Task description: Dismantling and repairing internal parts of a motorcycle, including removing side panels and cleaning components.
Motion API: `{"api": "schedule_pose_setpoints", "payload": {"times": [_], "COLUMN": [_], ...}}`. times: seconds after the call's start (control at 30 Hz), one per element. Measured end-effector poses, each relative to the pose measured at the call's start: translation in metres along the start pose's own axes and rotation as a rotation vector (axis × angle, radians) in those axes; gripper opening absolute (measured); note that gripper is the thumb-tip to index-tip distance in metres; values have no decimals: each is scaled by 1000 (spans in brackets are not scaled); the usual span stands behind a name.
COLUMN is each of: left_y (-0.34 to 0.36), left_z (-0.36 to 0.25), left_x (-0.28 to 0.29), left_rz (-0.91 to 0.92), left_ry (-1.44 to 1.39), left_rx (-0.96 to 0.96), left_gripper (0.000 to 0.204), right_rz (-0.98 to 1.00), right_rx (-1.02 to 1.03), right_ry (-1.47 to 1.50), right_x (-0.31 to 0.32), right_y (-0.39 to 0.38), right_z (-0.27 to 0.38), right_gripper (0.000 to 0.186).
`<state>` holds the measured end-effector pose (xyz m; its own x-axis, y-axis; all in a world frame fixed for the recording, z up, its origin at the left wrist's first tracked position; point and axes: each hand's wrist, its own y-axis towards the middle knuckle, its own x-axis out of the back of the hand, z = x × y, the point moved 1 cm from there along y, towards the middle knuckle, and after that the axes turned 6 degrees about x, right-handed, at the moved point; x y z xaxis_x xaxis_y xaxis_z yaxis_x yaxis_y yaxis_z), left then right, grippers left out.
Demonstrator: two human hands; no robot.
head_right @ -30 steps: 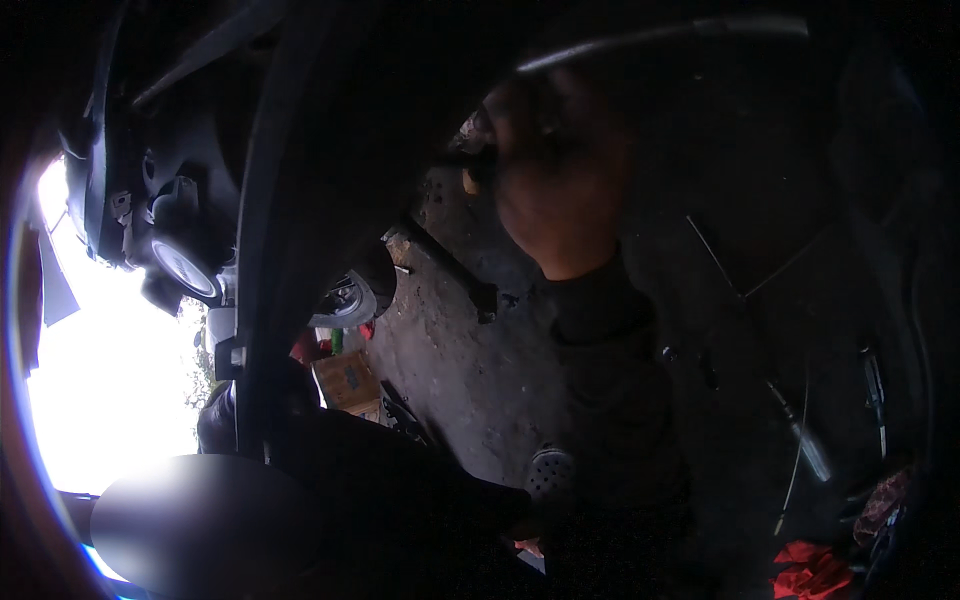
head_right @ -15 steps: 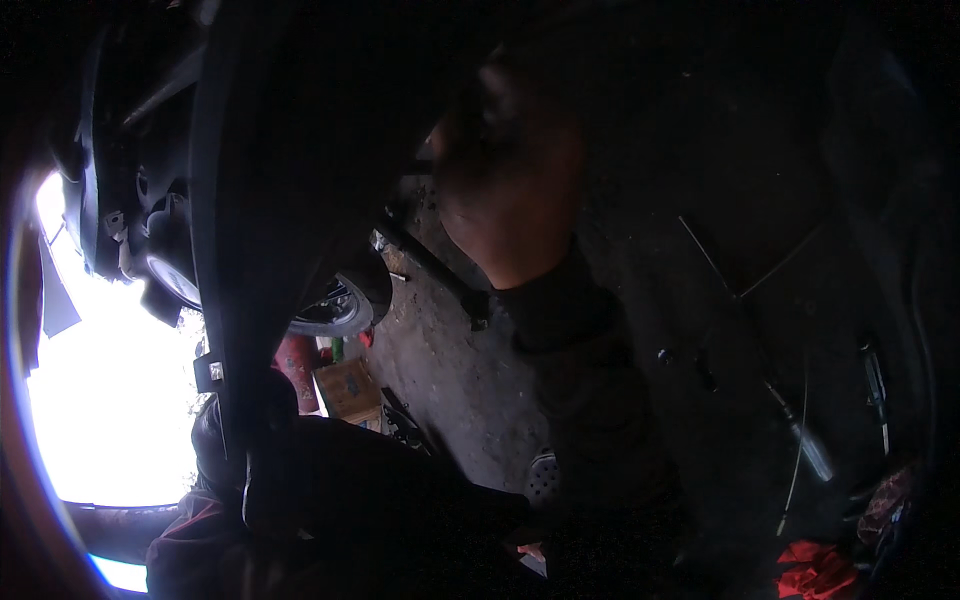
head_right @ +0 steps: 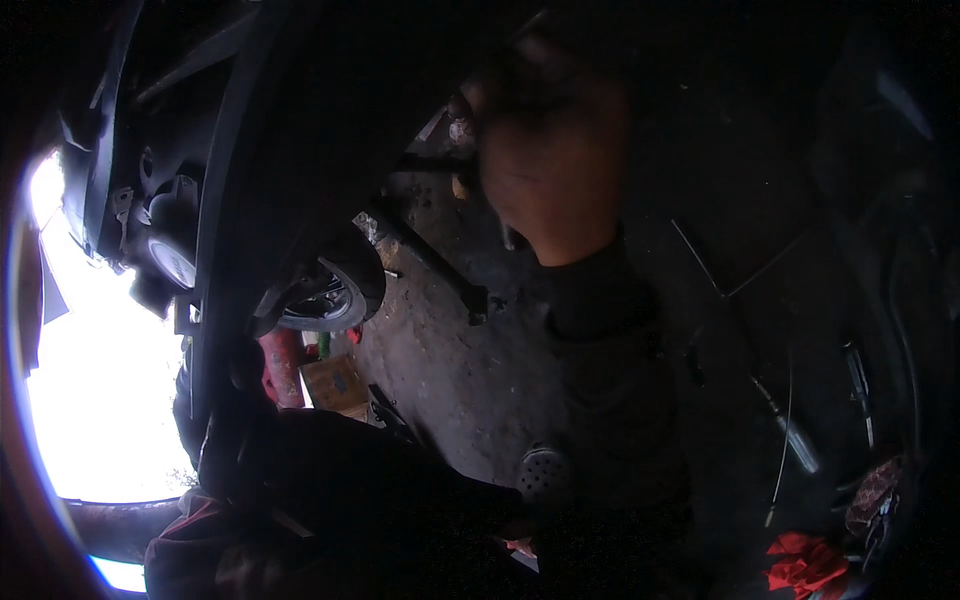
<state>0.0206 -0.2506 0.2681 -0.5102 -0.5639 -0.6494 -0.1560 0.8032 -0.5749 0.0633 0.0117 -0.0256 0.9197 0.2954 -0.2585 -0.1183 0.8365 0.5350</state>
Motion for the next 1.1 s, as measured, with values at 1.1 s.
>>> {"api": "schedule_pose_setpoints", "payload": {"times": [1.1], "left_y": [273], "left_z": [72], "left_x": [71], "left_rz": [-34], "left_ry": [177], "left_rx": [-267], "left_gripper": [33], "right_rz": [-323], "right_rx": [-1181], "right_ry": [873], "right_x": [20], "right_y": [22], "right_z": [51], "right_gripper": [16]}}
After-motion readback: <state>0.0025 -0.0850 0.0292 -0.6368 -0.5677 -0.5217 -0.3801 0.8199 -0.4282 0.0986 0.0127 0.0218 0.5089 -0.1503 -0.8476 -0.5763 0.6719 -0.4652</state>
